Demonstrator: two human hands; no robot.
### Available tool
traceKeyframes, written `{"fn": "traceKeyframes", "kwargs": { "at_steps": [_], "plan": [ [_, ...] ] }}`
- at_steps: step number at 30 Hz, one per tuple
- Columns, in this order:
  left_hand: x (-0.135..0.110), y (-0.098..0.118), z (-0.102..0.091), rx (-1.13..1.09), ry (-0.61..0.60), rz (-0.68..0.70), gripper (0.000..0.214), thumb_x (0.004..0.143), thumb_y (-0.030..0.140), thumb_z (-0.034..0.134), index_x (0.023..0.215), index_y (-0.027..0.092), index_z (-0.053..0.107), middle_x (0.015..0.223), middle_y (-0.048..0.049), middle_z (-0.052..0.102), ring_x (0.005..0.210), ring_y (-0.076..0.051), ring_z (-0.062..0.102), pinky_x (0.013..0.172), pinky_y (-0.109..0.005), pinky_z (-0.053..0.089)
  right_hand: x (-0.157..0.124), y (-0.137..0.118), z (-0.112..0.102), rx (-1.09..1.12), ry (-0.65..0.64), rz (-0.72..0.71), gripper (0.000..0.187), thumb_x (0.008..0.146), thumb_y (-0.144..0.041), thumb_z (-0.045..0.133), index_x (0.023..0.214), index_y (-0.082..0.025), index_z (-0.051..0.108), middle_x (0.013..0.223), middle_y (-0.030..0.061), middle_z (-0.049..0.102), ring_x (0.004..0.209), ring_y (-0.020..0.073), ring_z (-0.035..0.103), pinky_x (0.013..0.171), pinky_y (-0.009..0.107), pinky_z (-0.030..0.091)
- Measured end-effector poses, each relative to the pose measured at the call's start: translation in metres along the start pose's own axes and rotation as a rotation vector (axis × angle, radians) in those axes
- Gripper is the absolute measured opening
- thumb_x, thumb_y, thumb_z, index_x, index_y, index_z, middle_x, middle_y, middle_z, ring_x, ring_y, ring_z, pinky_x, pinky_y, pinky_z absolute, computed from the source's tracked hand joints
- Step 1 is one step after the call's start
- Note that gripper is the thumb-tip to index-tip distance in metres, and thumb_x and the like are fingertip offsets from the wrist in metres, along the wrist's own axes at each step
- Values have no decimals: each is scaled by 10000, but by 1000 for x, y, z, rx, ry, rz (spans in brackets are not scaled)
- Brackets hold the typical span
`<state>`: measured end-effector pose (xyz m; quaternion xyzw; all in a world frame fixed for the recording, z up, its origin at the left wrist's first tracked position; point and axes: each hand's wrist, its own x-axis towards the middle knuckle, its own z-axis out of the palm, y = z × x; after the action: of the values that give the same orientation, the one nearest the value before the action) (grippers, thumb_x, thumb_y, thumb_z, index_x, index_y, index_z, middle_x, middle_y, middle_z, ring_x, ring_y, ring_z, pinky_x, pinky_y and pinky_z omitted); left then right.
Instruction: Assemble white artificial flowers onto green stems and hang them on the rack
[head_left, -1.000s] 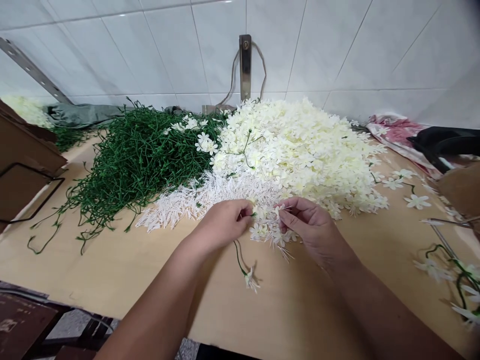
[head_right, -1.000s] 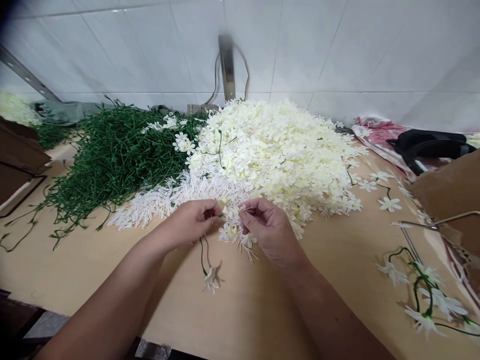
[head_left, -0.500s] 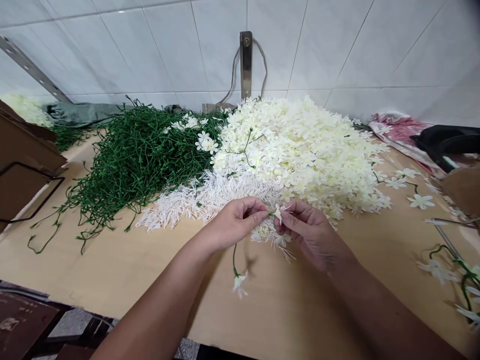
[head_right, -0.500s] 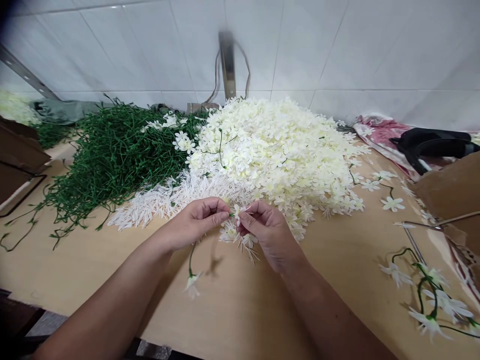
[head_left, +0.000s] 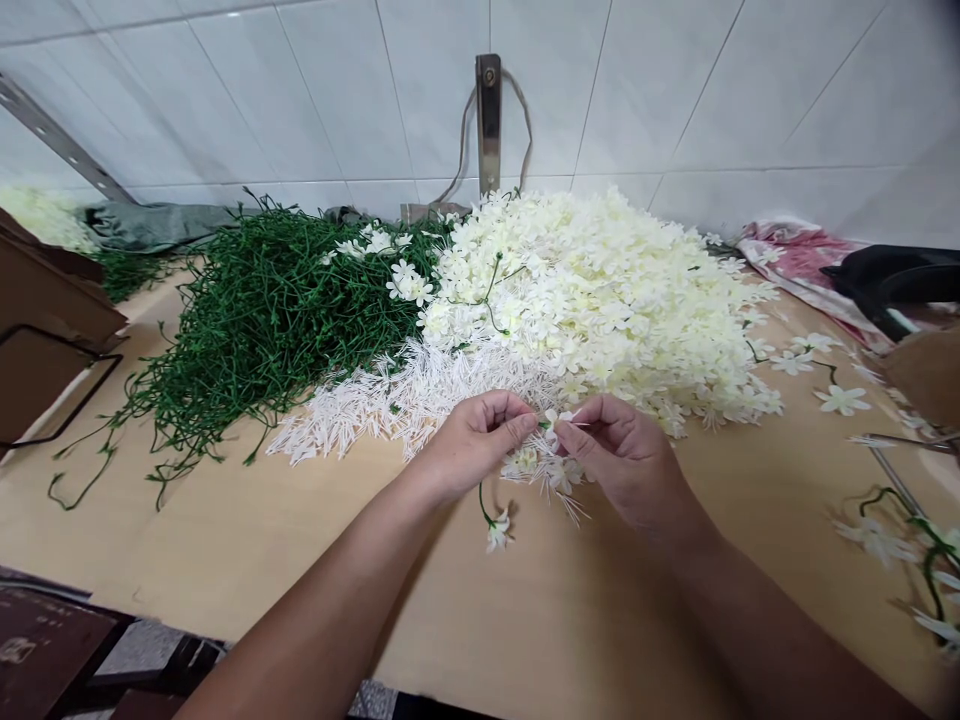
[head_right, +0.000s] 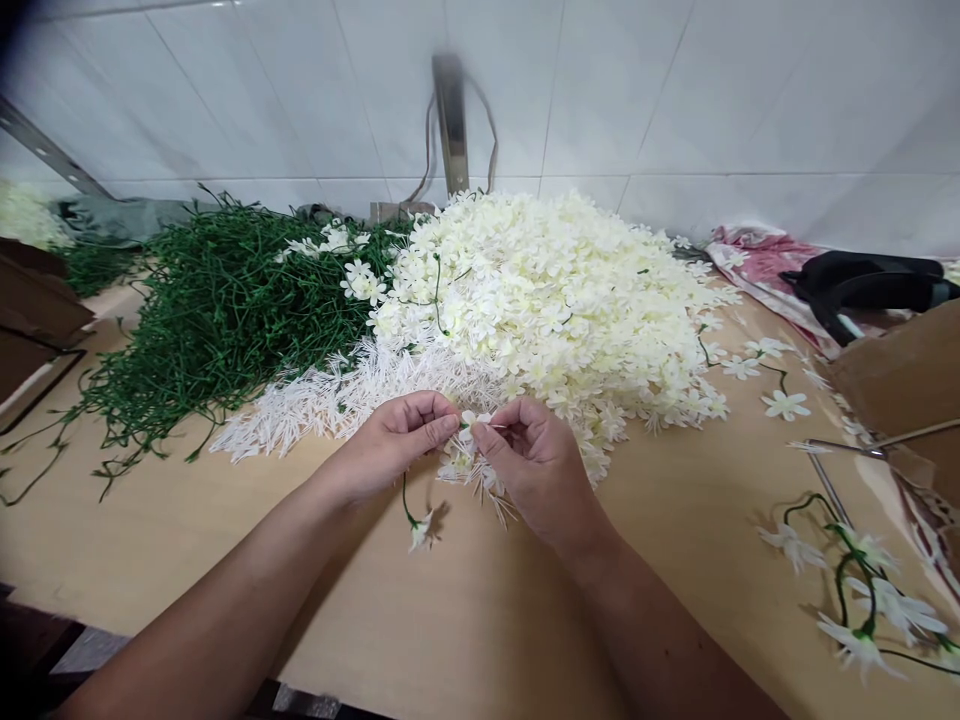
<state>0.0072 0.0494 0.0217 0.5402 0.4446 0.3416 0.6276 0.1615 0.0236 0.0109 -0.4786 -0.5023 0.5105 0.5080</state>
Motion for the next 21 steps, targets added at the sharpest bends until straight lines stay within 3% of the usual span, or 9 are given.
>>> {"fn": "traceKeyframes", "kwargs": {
  "at_steps": [4,10,15,21],
  "plan": [
    [-1,2,2,-52,10,-16,174,699,277,596,647,135,510,531,50,438,498,-55,369,500,-204,271,-4,2,2,-144,32,-144,151,739,-249,602,661,-189,487,571,-49,473,510,71,443,473,200,379],
    [0,-1,5,-74,26,9,207,692,314,610,649,138,510,514,54,429,487,-56,362,491,-208,259,-6,4,6,-216,67,-316,102,749,-183,596,704,-196,505,751,9,601,703,120,581,644,251,491],
    [-1,0,4,-93,20,21,219,696,329,612,646,139,515,536,42,470,513,-62,404,526,-214,300,-7,2,6,-98,27,-189,103,744,-220,618,708,-204,523,787,27,635,729,139,606,657,272,505],
    [-1,1,5,-56,30,39,206,710,314,596,634,142,513,557,34,493,529,-67,425,540,-216,324,-3,1,2,-26,6,-47,130,713,-274,641,685,-198,539,588,-26,556,519,91,484,465,216,397]
  ]
}}
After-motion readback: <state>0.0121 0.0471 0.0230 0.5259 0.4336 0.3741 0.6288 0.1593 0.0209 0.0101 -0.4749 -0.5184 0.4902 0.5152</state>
